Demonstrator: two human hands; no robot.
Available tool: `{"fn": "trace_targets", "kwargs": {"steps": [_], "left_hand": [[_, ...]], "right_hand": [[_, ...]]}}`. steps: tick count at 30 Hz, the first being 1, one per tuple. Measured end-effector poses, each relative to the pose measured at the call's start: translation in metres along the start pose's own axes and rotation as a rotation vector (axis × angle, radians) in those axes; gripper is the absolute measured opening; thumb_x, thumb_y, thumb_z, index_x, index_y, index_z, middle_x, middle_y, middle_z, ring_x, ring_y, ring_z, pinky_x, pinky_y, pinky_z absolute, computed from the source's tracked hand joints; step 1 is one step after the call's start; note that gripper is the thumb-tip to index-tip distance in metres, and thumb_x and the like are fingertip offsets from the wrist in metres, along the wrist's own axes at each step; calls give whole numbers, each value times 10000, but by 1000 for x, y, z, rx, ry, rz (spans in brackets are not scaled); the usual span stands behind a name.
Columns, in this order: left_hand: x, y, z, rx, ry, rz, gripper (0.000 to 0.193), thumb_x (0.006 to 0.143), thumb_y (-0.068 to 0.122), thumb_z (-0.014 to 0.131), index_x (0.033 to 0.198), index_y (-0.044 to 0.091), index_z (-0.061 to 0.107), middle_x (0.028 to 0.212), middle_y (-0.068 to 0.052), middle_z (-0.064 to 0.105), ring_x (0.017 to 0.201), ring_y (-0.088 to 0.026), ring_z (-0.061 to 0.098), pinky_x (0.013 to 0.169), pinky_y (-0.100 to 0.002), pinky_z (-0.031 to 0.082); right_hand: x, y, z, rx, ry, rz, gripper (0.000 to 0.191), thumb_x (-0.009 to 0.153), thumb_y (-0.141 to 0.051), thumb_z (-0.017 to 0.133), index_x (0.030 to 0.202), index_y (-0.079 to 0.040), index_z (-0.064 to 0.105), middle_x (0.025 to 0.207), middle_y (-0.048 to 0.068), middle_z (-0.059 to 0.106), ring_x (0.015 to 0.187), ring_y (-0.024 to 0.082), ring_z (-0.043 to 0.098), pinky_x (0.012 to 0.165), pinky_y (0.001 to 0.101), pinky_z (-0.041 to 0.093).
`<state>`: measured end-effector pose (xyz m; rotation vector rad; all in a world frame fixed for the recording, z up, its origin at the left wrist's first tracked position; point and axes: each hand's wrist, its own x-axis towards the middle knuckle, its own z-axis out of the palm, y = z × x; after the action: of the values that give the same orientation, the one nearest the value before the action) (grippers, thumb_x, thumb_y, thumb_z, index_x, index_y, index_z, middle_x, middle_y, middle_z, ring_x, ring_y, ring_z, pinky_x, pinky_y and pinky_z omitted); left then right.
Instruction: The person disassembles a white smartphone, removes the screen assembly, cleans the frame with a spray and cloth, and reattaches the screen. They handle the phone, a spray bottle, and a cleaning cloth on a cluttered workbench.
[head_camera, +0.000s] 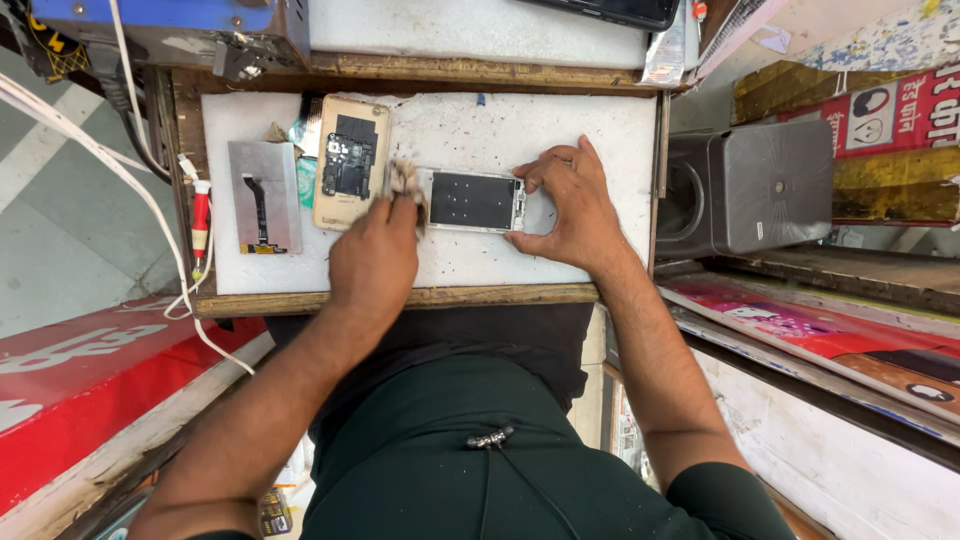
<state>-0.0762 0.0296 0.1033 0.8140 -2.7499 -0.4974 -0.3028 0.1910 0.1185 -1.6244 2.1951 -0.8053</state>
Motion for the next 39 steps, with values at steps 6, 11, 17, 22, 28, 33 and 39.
{"fn": "trace_targets", "kwargs": {"steps": [6, 11, 17, 22, 28, 33, 39], "left_hand": [[33, -5, 5, -55, 96, 17, 215, 914, 60, 653, 1124, 40, 693, 1013, -163, 705, 794, -342, 729, 625, -435, 597], [46, -3, 13, -5, 153, 24, 202, 890, 38, 654, 1088, 18, 688, 1008, -181, 704, 734, -314, 718, 577, -419, 585], [-15, -1, -11, -28, -7, 60, 123, 932, 108, 690, 1033, 38, 677, 954, -146, 678, 758, -310, 711, 617, -423, 584], [-14, -18, -23, -139, 2, 121, 152, 940, 130, 713, 1032, 10, 695, 994, -146, 670, 849, -294, 680, 719, -412, 578], [15, 10, 16, -151, -9, 313, 100, 903, 105, 723, 986, 50, 735, 994, -106, 654, 912, -274, 634, 767, -436, 537], [26, 59, 58, -260, 18, 398, 118, 891, 110, 696, 987, 57, 739, 997, -89, 645, 938, -276, 644, 779, -420, 561], [67, 12, 12, -16, -229, 168, 141, 928, 36, 658, 1041, 74, 733, 957, -126, 669, 851, -278, 694, 674, -415, 581]], "right_hand": [[1, -1, -2, 4, -11, -2, 564, 618, -237, 964, 1007, -135, 568, 1186, 20, 733, 1276, 288, 532, 1250, 669, 144], [1, -4, -3, 9, 2, 12, 552, 619, -229, 954, 1000, -134, 565, 1188, 18, 730, 1276, 282, 538, 1259, 669, 146], [-1, -4, -2, 11, 5, -9, 555, 632, -246, 956, 1028, -135, 583, 1211, -9, 720, 1304, 293, 521, 1254, 670, 142], [-2, 0, -4, -6, -35, -39, 672, 647, -282, 966, 1225, -141, 655, 1207, -5, 673, 1323, 285, 518, 1266, 666, 144], [-1, 4, -2, -40, -27, -59, 685, 619, -306, 972, 1212, -156, 661, 1211, 13, 662, 1314, 294, 516, 1249, 663, 148], [-2, 5, -2, -33, -8, -75, 645, 661, -250, 940, 1226, -149, 647, 1235, 9, 655, 1332, 284, 523, 1276, 642, 175], [-2, 3, -3, 26, 3, -63, 607, 646, -263, 961, 1144, -151, 633, 1257, -5, 678, 1321, 279, 528, 1267, 650, 168]]}}
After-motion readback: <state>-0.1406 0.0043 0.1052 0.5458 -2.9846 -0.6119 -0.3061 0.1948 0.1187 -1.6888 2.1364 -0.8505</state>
